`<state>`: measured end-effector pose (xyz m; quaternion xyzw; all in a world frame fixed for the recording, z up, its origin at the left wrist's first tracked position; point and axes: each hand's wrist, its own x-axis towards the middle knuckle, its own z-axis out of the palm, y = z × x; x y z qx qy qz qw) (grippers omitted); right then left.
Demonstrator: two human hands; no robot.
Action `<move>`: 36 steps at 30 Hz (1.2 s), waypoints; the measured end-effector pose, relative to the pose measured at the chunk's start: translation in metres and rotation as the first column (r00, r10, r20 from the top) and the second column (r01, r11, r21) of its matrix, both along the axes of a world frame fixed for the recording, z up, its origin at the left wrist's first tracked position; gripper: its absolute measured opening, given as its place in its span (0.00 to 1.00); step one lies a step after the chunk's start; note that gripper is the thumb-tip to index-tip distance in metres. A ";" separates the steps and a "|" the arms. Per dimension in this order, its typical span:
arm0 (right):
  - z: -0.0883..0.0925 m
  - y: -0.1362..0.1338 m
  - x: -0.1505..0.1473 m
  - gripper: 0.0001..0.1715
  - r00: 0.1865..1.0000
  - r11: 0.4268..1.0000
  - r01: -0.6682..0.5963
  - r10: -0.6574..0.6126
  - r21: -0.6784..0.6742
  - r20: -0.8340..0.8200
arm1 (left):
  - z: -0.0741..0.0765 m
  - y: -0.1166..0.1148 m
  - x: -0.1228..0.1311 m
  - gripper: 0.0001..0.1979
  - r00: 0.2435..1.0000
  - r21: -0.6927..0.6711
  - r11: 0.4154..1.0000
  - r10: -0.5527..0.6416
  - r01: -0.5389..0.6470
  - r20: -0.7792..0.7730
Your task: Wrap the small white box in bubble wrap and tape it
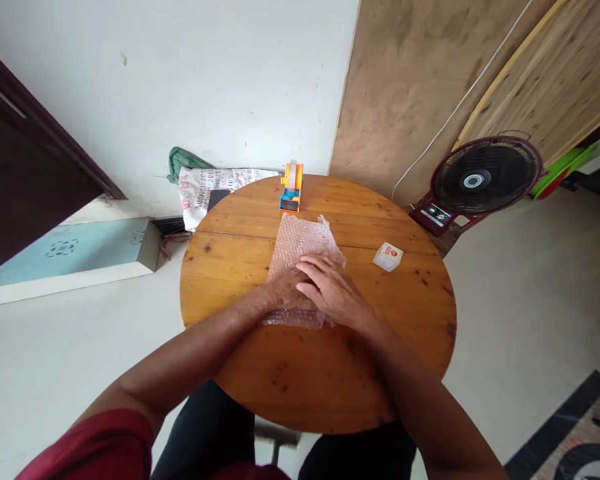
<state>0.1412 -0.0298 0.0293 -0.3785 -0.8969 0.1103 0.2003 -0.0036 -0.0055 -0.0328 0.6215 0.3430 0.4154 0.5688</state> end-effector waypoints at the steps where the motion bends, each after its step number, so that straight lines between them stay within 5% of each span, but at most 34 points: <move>1: -0.007 0.003 -0.002 0.22 0.999 0.999 0.032 -0.032 -0.001 0.030 | 0.000 0.000 0.000 0.29 0.998 0.065 0.997 -0.039 0.042 -0.053; 5: -0.024 0.021 0.009 0.25 0.975 0.975 0.221 -0.220 -0.009 0.035 | 0.006 0.004 -0.005 0.32 0.913 0.447 0.858 -0.062 0.255 -0.402; 9: -0.033 0.037 0.027 0.29 0.950 0.949 0.313 -0.313 -0.048 0.005 | 0.013 0.009 -0.008 0.32 0.881 0.547 0.792 0.023 0.272 -0.472; 13: -0.040 0.045 0.037 0.31 0.947 0.945 0.320 -0.317 -0.067 0.052 | 0.015 0.014 -0.013 0.24 0.811 0.570 0.798 0.197 0.193 -0.550; 17: -0.040 0.045 0.039 0.36 0.943 0.950 0.306 -0.294 -0.059 0.156 | 0.015 0.017 -0.019 0.30 0.589 0.570 0.811 0.398 0.132 -0.703; 21: -0.037 0.044 0.038 0.36 0.928 0.946 0.323 -0.307 -0.041 0.211 | 0.014 0.015 -0.020 0.35 0.436 0.542 0.827 0.437 0.148 -0.787; 36: -0.027 0.045 0.049 0.42 0.909 0.942 0.333 -0.313 -0.030 0.274 | 0.014 0.006 -0.013 0.42 0.335 0.515 0.851 0.456 0.108 -0.824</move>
